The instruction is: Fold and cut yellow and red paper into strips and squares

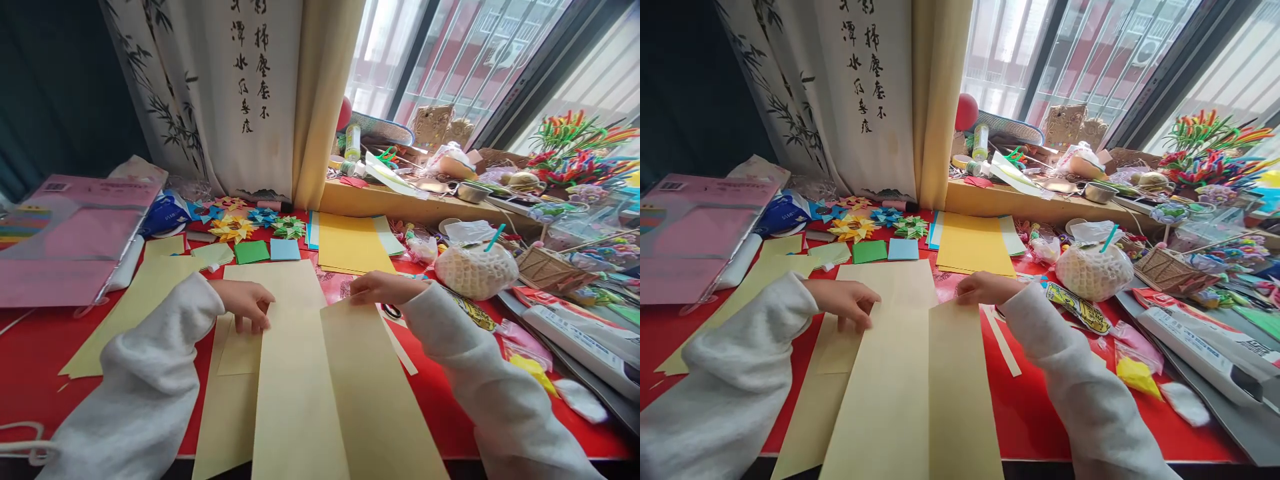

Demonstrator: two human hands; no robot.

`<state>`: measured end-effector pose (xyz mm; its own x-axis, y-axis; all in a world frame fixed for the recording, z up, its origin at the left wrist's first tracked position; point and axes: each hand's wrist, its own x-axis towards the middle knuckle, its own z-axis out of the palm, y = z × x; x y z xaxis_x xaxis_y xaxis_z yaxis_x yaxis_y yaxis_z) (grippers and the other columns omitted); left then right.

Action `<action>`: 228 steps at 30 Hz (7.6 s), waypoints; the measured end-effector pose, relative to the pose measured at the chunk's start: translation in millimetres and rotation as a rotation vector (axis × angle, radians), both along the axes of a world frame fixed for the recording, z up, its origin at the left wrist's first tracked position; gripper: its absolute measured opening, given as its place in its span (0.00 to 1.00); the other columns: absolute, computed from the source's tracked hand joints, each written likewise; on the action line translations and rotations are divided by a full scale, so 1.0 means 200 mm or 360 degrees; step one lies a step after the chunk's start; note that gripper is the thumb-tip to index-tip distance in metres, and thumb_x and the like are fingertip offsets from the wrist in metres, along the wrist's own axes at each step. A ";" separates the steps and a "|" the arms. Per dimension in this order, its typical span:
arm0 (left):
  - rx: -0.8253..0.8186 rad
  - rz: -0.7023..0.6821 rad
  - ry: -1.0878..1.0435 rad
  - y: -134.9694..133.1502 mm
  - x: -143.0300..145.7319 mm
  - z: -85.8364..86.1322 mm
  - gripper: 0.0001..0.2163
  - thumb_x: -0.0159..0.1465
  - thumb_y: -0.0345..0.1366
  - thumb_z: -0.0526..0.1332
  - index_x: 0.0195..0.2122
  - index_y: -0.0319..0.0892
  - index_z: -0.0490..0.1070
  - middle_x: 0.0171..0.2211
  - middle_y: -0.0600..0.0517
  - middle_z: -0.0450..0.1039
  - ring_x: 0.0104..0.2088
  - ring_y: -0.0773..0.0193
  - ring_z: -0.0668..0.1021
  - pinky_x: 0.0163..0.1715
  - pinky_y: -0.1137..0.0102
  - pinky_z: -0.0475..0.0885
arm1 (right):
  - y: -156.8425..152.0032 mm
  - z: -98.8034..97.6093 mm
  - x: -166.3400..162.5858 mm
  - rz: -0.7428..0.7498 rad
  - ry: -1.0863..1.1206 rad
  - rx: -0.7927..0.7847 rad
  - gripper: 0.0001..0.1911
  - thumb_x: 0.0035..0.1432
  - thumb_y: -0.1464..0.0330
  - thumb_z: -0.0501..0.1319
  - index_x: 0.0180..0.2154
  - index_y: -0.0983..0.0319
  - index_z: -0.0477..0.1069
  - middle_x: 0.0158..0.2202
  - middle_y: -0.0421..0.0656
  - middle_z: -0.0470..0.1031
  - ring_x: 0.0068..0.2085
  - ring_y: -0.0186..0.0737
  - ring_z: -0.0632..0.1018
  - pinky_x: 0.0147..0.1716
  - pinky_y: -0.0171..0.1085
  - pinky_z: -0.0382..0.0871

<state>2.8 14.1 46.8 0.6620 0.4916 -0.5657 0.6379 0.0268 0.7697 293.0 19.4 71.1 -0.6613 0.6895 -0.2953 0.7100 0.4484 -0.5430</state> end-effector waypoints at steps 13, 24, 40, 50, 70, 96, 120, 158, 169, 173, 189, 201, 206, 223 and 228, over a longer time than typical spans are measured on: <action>0.0469 0.0010 -0.0387 -0.08 0.22 0.00 0.16 0.54 0.47 0.50 0.30 0.40 0.70 0.23 0.53 0.67 0.23 0.69 0.68 0.20 0.77 0.60 | -0.18 0.01 -0.07 -0.0251 0.0125 0.0401 0.10 0.53 0.64 0.50 0.29 0.62 0.65 0.27 0.41 0.69 0.27 0.32 0.68 0.25 0.32 0.60; 0.0346 0.0266 -0.0566 -0.03 0.14 0.04 0.12 0.50 0.41 0.58 0.32 0.40 0.72 0.30 0.52 0.72 0.31 0.65 0.72 0.29 0.75 0.66 | -0.20 0.04 0.12 -0.0745 0.0084 0.0380 0.23 0.46 0.53 0.52 0.41 0.61 0.59 0.32 0.44 0.70 0.27 0.34 0.71 0.24 0.33 0.63; 0.2898 -0.0328 -0.1044 -0.43 0.34 0.12 0.12 0.52 0.29 0.57 0.39 0.40 0.67 0.28 0.51 0.73 0.26 0.68 0.73 0.24 0.73 0.66 | -0.22 -0.29 0.01 -0.1015 0.1830 -0.0956 0.30 0.48 0.47 0.40 0.40 0.61 0.63 0.34 0.46 0.72 0.32 0.37 0.74 0.29 0.36 0.67; 0.1500 0.0486 -0.0800 -0.18 0.32 0.02 0.21 0.53 0.41 0.55 0.49 0.43 0.57 0.49 0.47 0.59 0.49 0.61 0.61 0.47 0.65 0.57 | -0.22 -0.33 -0.04 -0.1013 0.1806 -0.0754 0.16 0.44 0.69 0.60 0.39 0.59 0.64 0.36 0.41 0.72 0.33 0.36 0.74 0.29 0.33 0.68; 0.0602 -0.0435 -0.0320 -0.05 0.19 -0.02 0.09 0.51 0.39 0.56 0.29 0.39 0.68 0.22 0.57 0.61 0.24 0.71 0.64 0.24 0.77 0.58 | -0.25 -0.18 -0.21 -0.0105 0.0480 0.0208 0.28 0.42 0.58 0.59 0.46 0.60 0.61 0.46 0.47 0.65 0.47 0.43 0.65 0.46 0.41 0.57; 0.0666 -0.0236 -0.0270 -0.07 0.23 -0.10 0.09 0.51 0.40 0.57 0.28 0.40 0.69 0.25 0.55 0.68 0.28 0.70 0.69 0.27 0.78 0.61 | -0.24 -0.34 -0.30 -0.0178 0.0608 -0.0083 0.16 0.47 0.57 0.54 0.29 0.64 0.68 0.22 0.39 0.66 0.25 0.31 0.66 0.23 0.30 0.58; 0.0912 0.0126 -0.0271 -0.11 0.28 -0.09 0.10 0.53 0.38 0.53 0.29 0.39 0.70 0.28 0.53 0.71 0.31 0.67 0.71 0.30 0.75 0.61 | -0.23 -0.34 -0.29 -0.0336 0.0820 0.0018 0.13 0.49 0.61 0.55 0.22 0.65 0.64 0.19 0.37 0.61 0.23 0.28 0.62 0.22 0.30 0.56; 0.0684 0.0280 -0.0291 -0.07 0.26 -0.14 0.12 0.51 0.41 0.54 0.28 0.38 0.70 0.27 0.53 0.70 0.32 0.65 0.70 0.30 0.75 0.63 | -0.22 -0.35 -0.27 -0.0309 0.0698 0.0194 0.11 0.50 0.64 0.54 0.30 0.66 0.67 0.26 0.43 0.70 0.29 0.33 0.70 0.28 0.31 0.64; 0.1763 0.0055 0.0357 -0.05 0.22 -0.20 0.15 0.60 0.36 0.44 0.42 0.38 0.64 0.43 0.45 0.65 0.45 0.59 0.65 0.43 0.65 0.58 | -0.19 -0.33 -0.22 -0.0112 0.0326 0.0084 0.12 0.50 0.64 0.53 0.30 0.66 0.69 0.24 0.42 0.70 0.25 0.32 0.68 0.25 0.31 0.60; 0.1566 -0.0156 0.0639 -0.05 0.14 -0.22 0.25 0.58 0.45 0.44 0.55 0.38 0.48 0.56 0.44 0.45 0.55 0.53 0.49 0.50 0.60 0.50 | -0.19 -0.31 -0.20 0.0041 0.0183 0.0043 0.11 0.49 0.65 0.53 0.31 0.65 0.69 0.24 0.41 0.69 0.25 0.31 0.67 0.25 0.30 0.59; 0.1240 -0.0179 0.0116 -0.08 0.13 -0.08 0.20 0.58 0.44 0.45 0.50 0.43 0.55 0.33 0.52 0.69 0.34 0.66 0.71 0.34 0.73 0.64 | -0.11 -0.18 -0.28 0.0038 -0.0022 0.0620 0.10 0.52 0.73 0.50 0.33 0.62 0.68 0.30 0.43 0.71 0.31 0.35 0.71 0.30 0.35 0.62; 0.1960 -0.0045 0.0439 -0.02 0.12 -0.25 0.17 0.60 0.35 0.44 0.49 0.39 0.57 0.37 0.45 0.64 0.35 0.62 0.70 0.34 0.68 0.65 | -0.20 -0.45 -0.28 0.0073 -0.0089 0.0978 0.25 0.57 0.63 0.41 0.55 0.66 0.45 0.57 0.47 0.48 0.57 0.40 0.50 0.53 0.44 0.47; 0.1950 -0.0225 0.0360 -0.07 0.13 -0.25 0.23 0.58 0.46 0.44 0.51 0.38 0.55 0.52 0.42 0.54 0.51 0.57 0.60 0.47 0.64 0.56 | -0.20 -0.46 -0.29 -0.0005 -0.0102 0.0987 0.25 0.58 0.63 0.38 0.55 0.67 0.45 0.57 0.47 0.47 0.57 0.38 0.48 0.54 0.43 0.46; 0.1854 -0.0184 0.0485 -0.17 0.16 -0.34 0.33 0.55 0.54 0.36 0.56 0.35 0.41 0.58 0.46 0.39 0.57 0.61 0.45 0.53 0.65 0.41 | -0.20 -0.48 -0.34 -0.0128 -0.0271 0.1077 0.35 0.54 0.53 0.38 0.56 0.71 0.42 0.58 0.50 0.41 0.57 0.43 0.42 0.55 0.43 0.43; 0.1872 -0.0141 0.0448 -0.19 0.17 -0.34 0.33 0.56 0.54 0.36 0.56 0.36 0.39 0.58 0.47 0.38 0.57 0.62 0.45 0.53 0.65 0.42 | -0.20 -0.49 -0.35 -0.0142 -0.0279 0.1131 0.34 0.54 0.53 0.39 0.55 0.70 0.43 0.57 0.50 0.42 0.58 0.42 0.43 0.55 0.42 0.43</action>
